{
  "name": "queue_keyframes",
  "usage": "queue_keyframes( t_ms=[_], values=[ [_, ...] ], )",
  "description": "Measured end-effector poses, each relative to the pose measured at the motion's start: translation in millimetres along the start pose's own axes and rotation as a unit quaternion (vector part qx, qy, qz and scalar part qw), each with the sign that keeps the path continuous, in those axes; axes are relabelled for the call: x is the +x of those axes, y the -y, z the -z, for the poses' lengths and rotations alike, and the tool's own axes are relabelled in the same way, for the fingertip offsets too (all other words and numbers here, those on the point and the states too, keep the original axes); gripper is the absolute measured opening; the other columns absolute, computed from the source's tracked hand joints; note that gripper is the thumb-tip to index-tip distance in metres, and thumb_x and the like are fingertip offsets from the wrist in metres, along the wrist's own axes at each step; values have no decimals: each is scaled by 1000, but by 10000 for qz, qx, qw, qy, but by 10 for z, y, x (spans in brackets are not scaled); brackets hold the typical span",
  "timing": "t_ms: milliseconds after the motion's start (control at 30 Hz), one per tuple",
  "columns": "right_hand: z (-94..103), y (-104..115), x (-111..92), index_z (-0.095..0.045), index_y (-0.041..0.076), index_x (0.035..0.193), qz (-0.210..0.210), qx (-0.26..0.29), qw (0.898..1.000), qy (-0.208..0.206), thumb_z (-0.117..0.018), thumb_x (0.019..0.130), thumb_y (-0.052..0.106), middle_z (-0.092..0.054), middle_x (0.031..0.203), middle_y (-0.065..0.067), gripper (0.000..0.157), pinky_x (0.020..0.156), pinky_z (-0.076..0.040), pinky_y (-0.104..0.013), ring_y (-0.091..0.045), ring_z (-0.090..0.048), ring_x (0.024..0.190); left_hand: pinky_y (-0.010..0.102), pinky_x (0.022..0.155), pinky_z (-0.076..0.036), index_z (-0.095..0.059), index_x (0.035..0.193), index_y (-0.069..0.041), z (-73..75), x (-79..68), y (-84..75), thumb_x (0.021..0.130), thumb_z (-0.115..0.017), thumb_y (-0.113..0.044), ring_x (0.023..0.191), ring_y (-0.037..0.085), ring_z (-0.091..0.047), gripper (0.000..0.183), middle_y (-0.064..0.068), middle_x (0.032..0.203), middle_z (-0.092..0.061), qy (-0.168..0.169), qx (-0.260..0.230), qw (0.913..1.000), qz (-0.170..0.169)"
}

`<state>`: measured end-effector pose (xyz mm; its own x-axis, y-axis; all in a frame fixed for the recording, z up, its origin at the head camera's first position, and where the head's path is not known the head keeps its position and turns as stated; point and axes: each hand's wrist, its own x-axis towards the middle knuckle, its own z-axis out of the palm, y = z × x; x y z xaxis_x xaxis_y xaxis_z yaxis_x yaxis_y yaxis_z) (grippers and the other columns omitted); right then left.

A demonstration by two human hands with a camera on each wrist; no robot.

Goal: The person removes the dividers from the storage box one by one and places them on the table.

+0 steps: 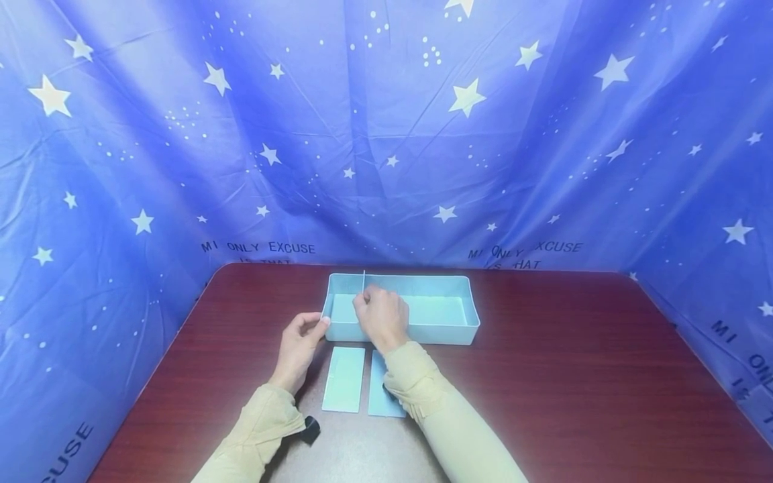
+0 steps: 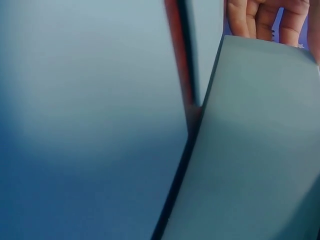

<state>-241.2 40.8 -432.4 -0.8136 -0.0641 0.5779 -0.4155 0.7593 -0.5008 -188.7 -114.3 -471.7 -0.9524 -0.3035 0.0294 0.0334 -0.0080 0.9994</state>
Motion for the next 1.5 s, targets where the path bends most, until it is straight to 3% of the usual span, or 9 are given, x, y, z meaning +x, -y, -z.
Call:
queue_keyframes(
  t_ms=[300,1067,1167,1367,1500],
  values=[
    [32,16,20,-65,17,61,-52,86,9999,-67,-67,82,17,-55,50,7,20,45,-41,-33,-11,-48,45,23,75,-50,-62,107,4,-3,0,4,87,-70,-14,87,14,-60,28,14,102,-65,-8,-40,10000,-1],
    [98,39,73,-62,19,57,-55,172,9994,-310,-65,80,16,-51,47,9,24,46,-42,-35,-12,-49,45,21,74,-49,-61,110,4,5,11,-5,88,-69,-13,86,10,-59,29,14,104,-64,44,-61,10000,65],
    [108,38,80,-62,19,57,-90,171,9993,-314,-66,80,16,-51,47,9,24,46,-43,-35,-12,-49,45,20,73,-49,-60,110,7,-1,-11,-65,88,-68,-10,86,10,-59,28,17,105,-64,42,-6,10000,76],
    [125,35,85,-65,18,59,-186,272,9990,-308,-65,80,17,-54,49,8,21,47,-44,-35,-11,-50,47,18,74,-48,-58,109,11,-12,-156,-334,89,-65,-5,86,12,-58,26,21,104,-63,27,65,10000,34],
    [142,37,83,-66,18,60,-253,373,9986,-264,-65,81,17,-54,49,8,21,48,-44,-34,-10,-50,46,19,74,-48,-58,109,11,-10,-201,-395,90,-65,-6,87,13,-59,26,20,104,-63,21,72,10000,27]
  ],
)
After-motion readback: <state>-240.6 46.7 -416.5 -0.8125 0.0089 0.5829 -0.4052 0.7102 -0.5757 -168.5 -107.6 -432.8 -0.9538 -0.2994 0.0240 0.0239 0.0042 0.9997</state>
